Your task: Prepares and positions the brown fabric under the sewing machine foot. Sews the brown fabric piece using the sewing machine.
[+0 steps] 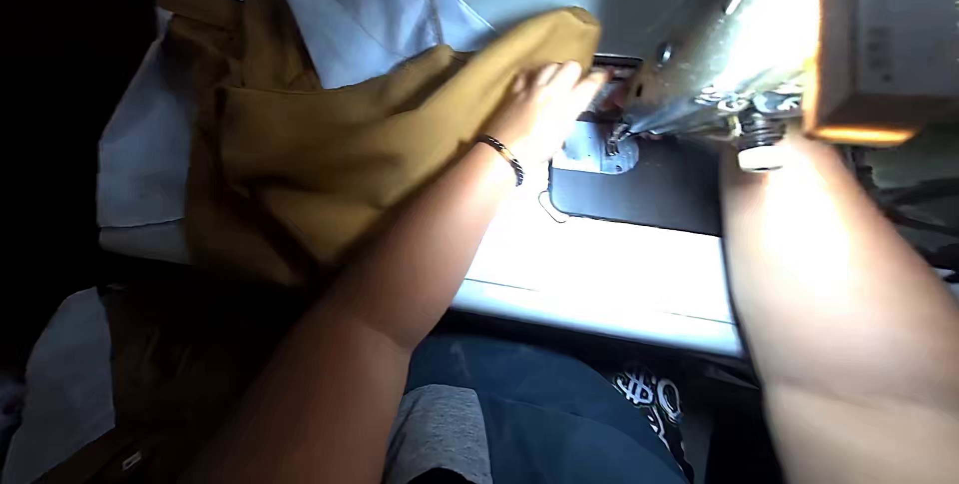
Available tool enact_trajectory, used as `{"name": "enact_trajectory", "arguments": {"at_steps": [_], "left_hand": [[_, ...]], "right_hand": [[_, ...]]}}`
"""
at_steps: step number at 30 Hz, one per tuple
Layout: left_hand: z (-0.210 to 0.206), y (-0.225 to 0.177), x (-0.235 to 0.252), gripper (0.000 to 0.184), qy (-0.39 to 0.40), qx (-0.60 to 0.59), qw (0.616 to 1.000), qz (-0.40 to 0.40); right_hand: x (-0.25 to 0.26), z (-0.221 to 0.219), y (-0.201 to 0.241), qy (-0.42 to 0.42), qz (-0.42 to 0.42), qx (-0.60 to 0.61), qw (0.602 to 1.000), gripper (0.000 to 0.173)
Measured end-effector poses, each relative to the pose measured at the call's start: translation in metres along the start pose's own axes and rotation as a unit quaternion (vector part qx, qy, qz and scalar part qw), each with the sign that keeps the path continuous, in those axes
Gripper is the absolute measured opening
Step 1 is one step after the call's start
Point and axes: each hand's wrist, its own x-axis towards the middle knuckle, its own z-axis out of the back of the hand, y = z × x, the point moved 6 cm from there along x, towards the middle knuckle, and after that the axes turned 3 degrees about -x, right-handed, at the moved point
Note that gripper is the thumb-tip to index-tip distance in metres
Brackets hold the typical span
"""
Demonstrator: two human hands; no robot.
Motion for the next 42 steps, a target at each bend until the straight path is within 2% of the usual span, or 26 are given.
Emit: {"name": "enact_trajectory", "arguments": {"at_steps": [2,4,7,8,9,10,12,13,15,16,17,18,19,20,21,22,24,26,30,33,36,38,40,42], "left_hand": [[0.000,-0.009,-0.002,0.047,0.031,-0.011,0.999,-0.025],[-0.003,-0.020,-0.006,0.028,0.042,-0.007,0.997,-0.064],[-0.002,-0.028,-0.013,0.025,0.056,0.014,0.995,-0.086],[0.010,-0.023,-0.015,0.021,0.029,-0.006,0.997,-0.069],[0.030,-0.013,-0.017,0.018,-0.033,-0.043,0.998,-0.041],[0.058,0.004,-0.023,0.014,-0.127,-0.087,0.988,-0.011],[0.133,0.046,-0.062,0.022,-0.274,-0.059,0.959,0.034],[0.171,0.072,-0.093,0.034,-0.289,-0.032,0.953,0.086],[0.216,0.127,-0.172,0.062,-0.283,-0.009,0.940,0.187],[0.220,0.147,-0.213,0.074,-0.268,-0.008,0.941,0.205],[0.211,0.159,-0.251,0.083,-0.233,-0.001,0.949,0.210],[0.190,0.165,-0.283,0.088,-0.176,0.020,0.960,0.215],[0.161,0.168,-0.303,0.087,-0.110,0.040,0.968,0.222],[0.132,0.167,-0.314,0.080,-0.040,0.054,0.968,0.241],[0.110,0.162,-0.313,0.073,0.016,0.086,0.963,0.254],[0.098,0.157,-0.301,0.068,0.049,0.109,0.959,0.259],[0.088,0.151,-0.258,0.069,0.094,0.123,0.951,0.267],[0.084,0.147,-0.207,0.070,0.094,0.111,0.949,0.281],[0.074,0.135,-0.139,0.068,0.065,0.101,0.944,0.308],[0.067,0.130,-0.125,0.068,0.065,0.103,0.942,0.313],[0.073,0.122,-0.131,0.075,0.017,0.091,0.948,0.305],[0.087,0.102,-0.140,0.067,-0.053,0.084,0.961,0.260],[0.101,0.072,-0.148,0.043,-0.115,0.074,0.975,0.173],[0.105,0.038,-0.153,0.027,-0.114,0.017,0.991,0.074]], "right_hand": [[-0.024,-0.034,0.020,-0.138,-0.035,-0.071,0.987,0.022],[-0.038,-0.051,0.016,-0.251,0.034,-0.163,0.954,0.016],[-0.047,-0.060,0.024,-0.310,0.068,-0.247,0.916,0.024],[-0.047,-0.059,0.024,-0.316,0.064,-0.261,0.910,0.026],[-0.046,-0.055,0.021,-0.320,0.057,-0.258,0.910,0.029],[-0.047,-0.049,0.013,-0.325,0.047,-0.245,0.912,0.032],[-0.060,-0.030,-0.007,-0.340,0.029,-0.215,0.915,0.037],[-0.074,-0.023,-0.011,-0.337,0.026,-0.190,0.922,0.037],[-0.112,-0.018,-0.013,-0.302,-0.013,-0.121,0.946,0.049],[-0.136,-0.019,-0.015,-0.280,-0.010,-0.090,0.956,0.050],[-0.160,-0.024,-0.019,-0.246,0.008,-0.060,0.967,0.041],[-0.183,-0.036,-0.026,-0.190,0.025,-0.016,0.981,0.024],[-0.202,-0.055,-0.032,-0.099,0.037,0.034,0.994,0.014],[-0.216,-0.081,-0.034,0.031,0.054,0.058,0.996,0.015],[-0.221,-0.111,-0.029,0.164,0.089,0.045,0.981,0.022],[-0.219,-0.142,-0.020,0.251,0.127,-0.006,0.960,0.026],[-0.205,-0.204,-0.004,0.330,0.156,-0.146,0.920,0.038],[-0.182,-0.260,0.009,0.364,0.148,-0.233,0.890,0.052],[-0.141,-0.329,0.024,0.369,0.126,-0.285,0.876,0.064],[-0.122,-0.356,0.022,0.380,0.131,-0.296,0.867,0.067],[-0.111,-0.371,0.017,0.391,0.125,-0.293,0.864,0.057],[-0.113,-0.372,0.018,0.397,0.118,-0.281,0.866,0.055],[-0.114,-0.371,0.019,0.402,0.115,-0.276,0.866,0.062],[-0.113,-0.377,0.019,0.401,0.113,-0.267,0.869,0.070]]}}
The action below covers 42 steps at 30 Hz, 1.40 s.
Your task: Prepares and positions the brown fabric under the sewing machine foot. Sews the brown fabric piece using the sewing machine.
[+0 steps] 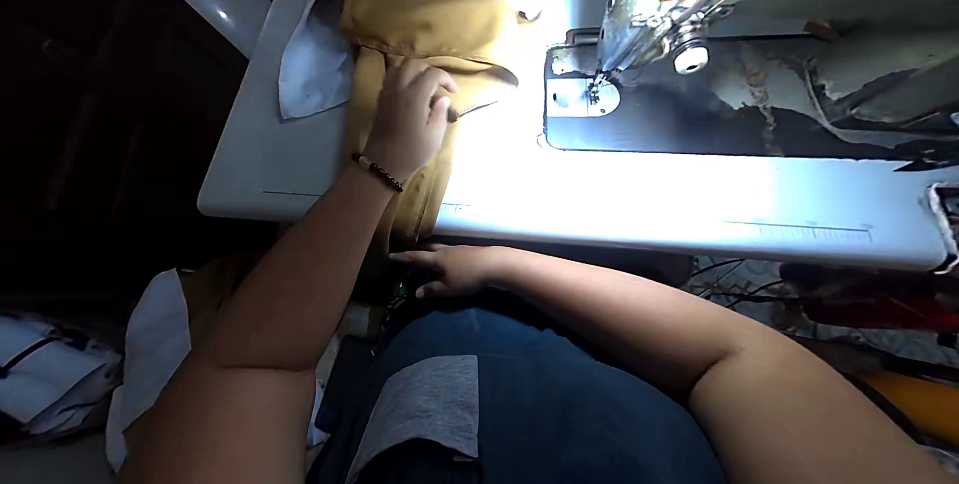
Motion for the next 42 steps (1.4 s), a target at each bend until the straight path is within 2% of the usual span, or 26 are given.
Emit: {"name": "enact_trajectory", "arguments": {"at_steps": [2,5,7,8,10,12,15,17,18,20,22,24,25,26,27,28,29,30,32,33,35,36,37,39,42], "left_hand": [[0.000,-0.038,-0.004,0.025,0.073,-0.061,0.992,-0.080],[-0.014,-0.078,-0.022,0.025,0.313,-0.009,0.941,-0.124],[-0.022,-0.076,-0.045,0.025,0.463,0.073,0.878,-0.094],[-0.022,-0.069,-0.056,0.025,0.505,0.097,0.854,-0.075],[-0.015,-0.050,-0.065,0.023,0.546,0.084,0.832,-0.045],[-0.005,-0.041,-0.059,0.014,0.517,0.030,0.853,-0.069],[0.024,-0.042,-0.034,0.010,0.399,-0.071,0.905,-0.125],[0.046,-0.041,-0.018,0.014,0.366,-0.087,0.922,-0.095],[0.056,-0.039,-0.012,0.016,0.358,-0.073,0.928,-0.075],[0.072,-0.028,0.001,0.015,0.360,-0.036,0.932,-0.031],[0.085,-0.006,0.017,0.003,0.375,-0.024,0.926,0.012],[0.096,0.015,0.040,0.009,0.372,0.003,0.928,0.007],[0.101,0.021,0.057,0.010,0.333,0.034,0.942,-0.015],[0.103,0.024,0.077,0.016,0.255,0.061,0.965,-0.029],[0.101,0.023,0.096,0.025,0.153,0.080,0.985,-0.021],[0.094,0.013,0.111,0.034,0.067,0.094,0.993,0.006],[0.083,-0.006,0.118,0.041,0.025,0.097,0.995,0.026],[0.067,-0.031,0.118,0.045,0.010,0.097,0.995,0.015],[0.029,-0.070,0.095,0.055,0.020,0.086,0.995,-0.048],[0.009,-0.081,0.070,0.053,0.045,0.074,0.994,-0.060],[-0.032,-0.084,0.015,0.025,0.120,0.038,0.987,-0.097],[-0.051,-0.080,-0.003,0.025,0.176,0.050,0.979,-0.088],[-0.068,-0.071,-0.017,0.033,0.228,0.076,0.969,-0.062],[-0.086,-0.052,-0.022,0.042,0.226,0.093,0.967,-0.078],[-0.088,-0.029,-0.005,0.046,0.178,0.059,0.968,-0.166]], "right_hand": [[0.009,0.000,0.003,-0.021,-0.007,0.007,1.000,0.068],[-0.003,0.005,0.009,-0.072,0.022,0.059,0.995,0.047],[-0.031,0.012,0.016,-0.095,0.052,0.101,0.989,0.034],[-0.048,0.018,0.020,-0.119,0.063,0.123,0.983,0.027],[-0.083,0.033,0.026,-0.180,0.060,0.177,0.966,0.022],[-0.113,0.046,0.024,-0.261,0.043,0.210,0.941,0.021],[-0.157,0.058,0.005,-0.353,-0.004,0.210,0.912,0.038],[-0.191,0.059,-0.012,-0.394,-0.034,0.166,0.903,0.044],[-0.209,0.059,-0.022,-0.406,-0.050,0.134,0.903,0.037],[-0.242,0.053,-0.038,-0.413,-0.102,0.074,0.902,0.015],[-0.269,0.046,-0.050,-0.383,-0.150,0.041,0.911,0.016],[-0.278,0.041,-0.056,-0.322,-0.175,0.033,0.930,0.017],[-0.275,0.043,-0.054,-0.299,-0.181,0.035,0.936,0.016],[-0.267,0.049,-0.051,-0.299,-0.189,0.057,0.934,0.018],[-0.257,0.058,-0.051,-0.334,-0.201,0.105,0.915,0.020],[-0.244,0.068,-0.056,-0.395,-0.212,0.169,0.878,0.022],[-0.232,0.080,-0.062,-0.459,-0.221,0.214,0.834,0.022],[-0.224,0.091,-0.068,-0.511,-0.212,0.209,0.806,0.025],[-0.221,0.102,-0.074,-0.579,-0.194,0.072,0.789,0.037],[-0.225,0.100,-0.073,-0.601,-0.177,-0.007,0.780,0.039],[-0.235,0.085,-0.078,-0.633,-0.102,-0.112,0.759,0.031],[-0.239,0.076,-0.082,-0.646,-0.065,-0.133,0.749,0.028],[-0.241,0.069,-0.084,-0.649,-0.028,-0.145,0.746,0.029],[-0.236,0.061,-0.080,-0.623,0.008,-0.171,0.763,0.028],[-0.220,0.058,-0.075,-0.536,-0.037,-0.222,0.814,0.038]]}}
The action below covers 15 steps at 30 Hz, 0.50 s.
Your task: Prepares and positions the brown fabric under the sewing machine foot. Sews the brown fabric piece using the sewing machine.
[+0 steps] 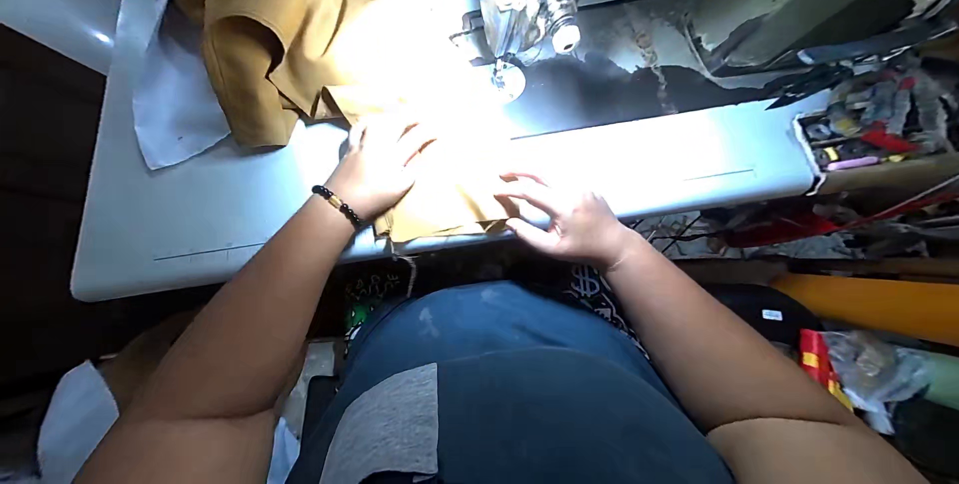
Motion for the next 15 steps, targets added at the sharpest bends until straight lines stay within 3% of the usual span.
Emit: {"name": "enact_trajectory", "arguments": {"at_steps": [6,10,12,15], "left_hand": [[0.015,-0.040,-0.013,0.036,0.001,-0.029,0.996,-0.079],[0.007,-0.056,-0.035,0.041,0.138,-0.067,0.987,0.050],[0.005,-0.071,-0.047,0.045,0.193,-0.128,0.970,0.073],[0.011,-0.099,-0.047,0.038,0.176,-0.165,0.970,-0.015]], "right_hand": [[0.003,-0.005,-0.003,0.028,-0.015,-0.023,0.999,0.036],[0.009,0.003,-0.006,0.011,-0.044,0.036,0.998,0.039],[0.013,0.005,-0.007,-0.004,-0.051,0.057,0.997,0.037],[0.022,0.002,-0.008,0.048,-0.039,0.019,0.998,0.029]]}}
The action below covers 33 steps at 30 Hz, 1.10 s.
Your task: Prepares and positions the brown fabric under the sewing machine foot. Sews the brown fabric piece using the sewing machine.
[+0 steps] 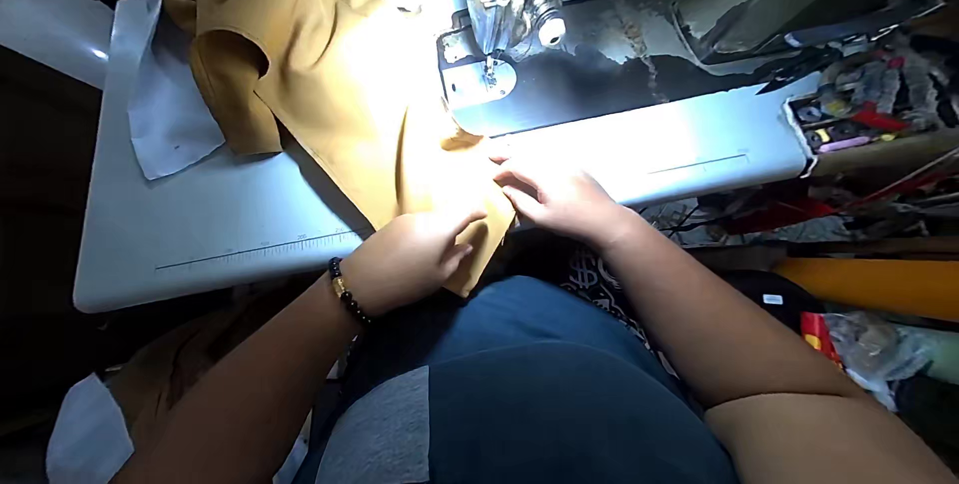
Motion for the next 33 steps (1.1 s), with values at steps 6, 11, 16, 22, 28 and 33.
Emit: {"name": "enact_trajectory", "arguments": {"at_steps": [6,11,16,22,28,33], "left_hand": [[0.020,0.027,0.036,0.026,-0.159,0.074,0.967,-0.187],[-0.046,0.014,0.009,0.053,-0.142,0.027,0.987,0.070],[-0.053,-0.005,0.010,0.058,-0.038,0.078,0.982,0.169],[-0.026,0.004,0.019,0.058,-0.063,0.152,0.970,0.178],[0.003,-0.021,0.052,0.023,-0.191,0.104,0.976,-0.025],[-0.010,0.026,0.085,0.064,-0.135,0.155,0.973,0.109]], "right_hand": [[0.026,0.015,-0.019,0.105,-0.008,-0.025,0.994,0.038],[0.026,0.026,-0.044,0.061,-0.082,-0.059,0.993,0.042],[0.034,0.015,-0.043,0.062,-0.096,-0.064,0.991,0.046],[0.008,0.047,-0.050,-0.212,-0.134,0.117,0.961,0.034],[-0.054,0.008,0.031,-0.152,-0.023,0.001,0.988,0.031],[-0.080,-0.009,0.023,-0.060,0.009,-0.058,0.996,0.031]]}}
